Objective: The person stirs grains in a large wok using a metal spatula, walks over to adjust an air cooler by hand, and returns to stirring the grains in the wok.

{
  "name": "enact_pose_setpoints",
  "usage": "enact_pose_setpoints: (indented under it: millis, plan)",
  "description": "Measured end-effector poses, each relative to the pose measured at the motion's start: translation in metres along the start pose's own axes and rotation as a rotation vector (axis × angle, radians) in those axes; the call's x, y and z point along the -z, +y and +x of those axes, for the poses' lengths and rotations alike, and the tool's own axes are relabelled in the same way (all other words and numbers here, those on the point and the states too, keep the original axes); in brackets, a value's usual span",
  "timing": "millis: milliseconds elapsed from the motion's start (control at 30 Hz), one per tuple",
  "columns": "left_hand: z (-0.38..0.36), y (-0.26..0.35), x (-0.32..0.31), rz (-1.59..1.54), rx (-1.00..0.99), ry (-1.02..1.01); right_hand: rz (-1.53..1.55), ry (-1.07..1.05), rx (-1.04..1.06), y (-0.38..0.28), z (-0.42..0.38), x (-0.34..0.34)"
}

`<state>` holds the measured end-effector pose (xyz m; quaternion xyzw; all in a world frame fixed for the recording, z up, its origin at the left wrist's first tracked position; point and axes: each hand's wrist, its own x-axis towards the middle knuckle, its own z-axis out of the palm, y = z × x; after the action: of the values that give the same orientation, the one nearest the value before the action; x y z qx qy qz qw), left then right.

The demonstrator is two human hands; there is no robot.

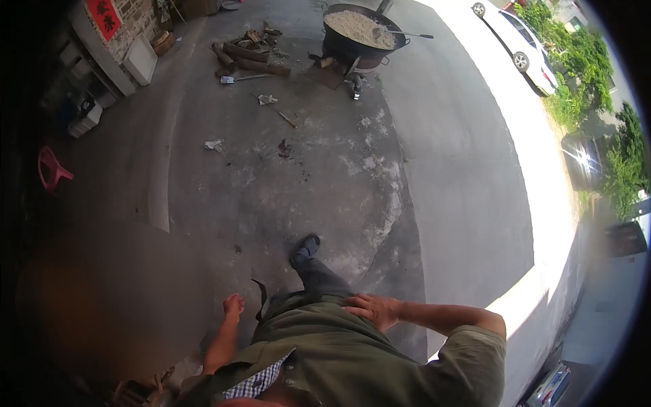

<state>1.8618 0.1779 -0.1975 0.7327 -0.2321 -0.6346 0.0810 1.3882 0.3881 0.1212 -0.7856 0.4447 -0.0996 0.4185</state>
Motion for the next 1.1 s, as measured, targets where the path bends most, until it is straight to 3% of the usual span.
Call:
enact_pose_setpoints:
  millis: [167,233,400,633,700,833,933,1033,1100]
  plan:
    - [-0.002,0.100,-0.142,0.268,-0.242,-0.185,0.030,0.116,-0.116,0.043,-0.024,0.048]
    - [0.001,0.141,-0.181,0.402,-0.509,-0.215,0.058,0.169,-0.172,0.049,-0.033,0.054]
    - [-0.006,0.244,-0.247,0.495,-0.443,-0.293,0.139,0.324,-0.264,0.075,-0.050,0.072]
    - [0.069,0.319,-0.290,0.826,-0.305,-0.214,0.226,0.564,-0.368,0.137,-0.061,0.102]
    - [0.101,0.339,-0.308,0.934,-0.374,-0.232,0.222,0.597,-0.430,0.163,-0.062,0.120]
    - [0.129,0.427,-0.387,1.153,-0.496,-0.258,0.202,0.666,-0.518,0.210,-0.063,0.190]
    - [0.112,0.512,-0.490,0.870,-0.360,-0.350,0.128,0.558,-0.624,0.240,-0.072,0.230]
    - [0.082,0.597,-0.604,0.792,-0.655,-0.564,0.170,0.488,-0.865,0.259,-0.091,0.309]
    - [0.047,0.642,-0.661,0.825,-0.732,-0.617,0.426,0.458,-1.307,0.290,-0.117,0.329]
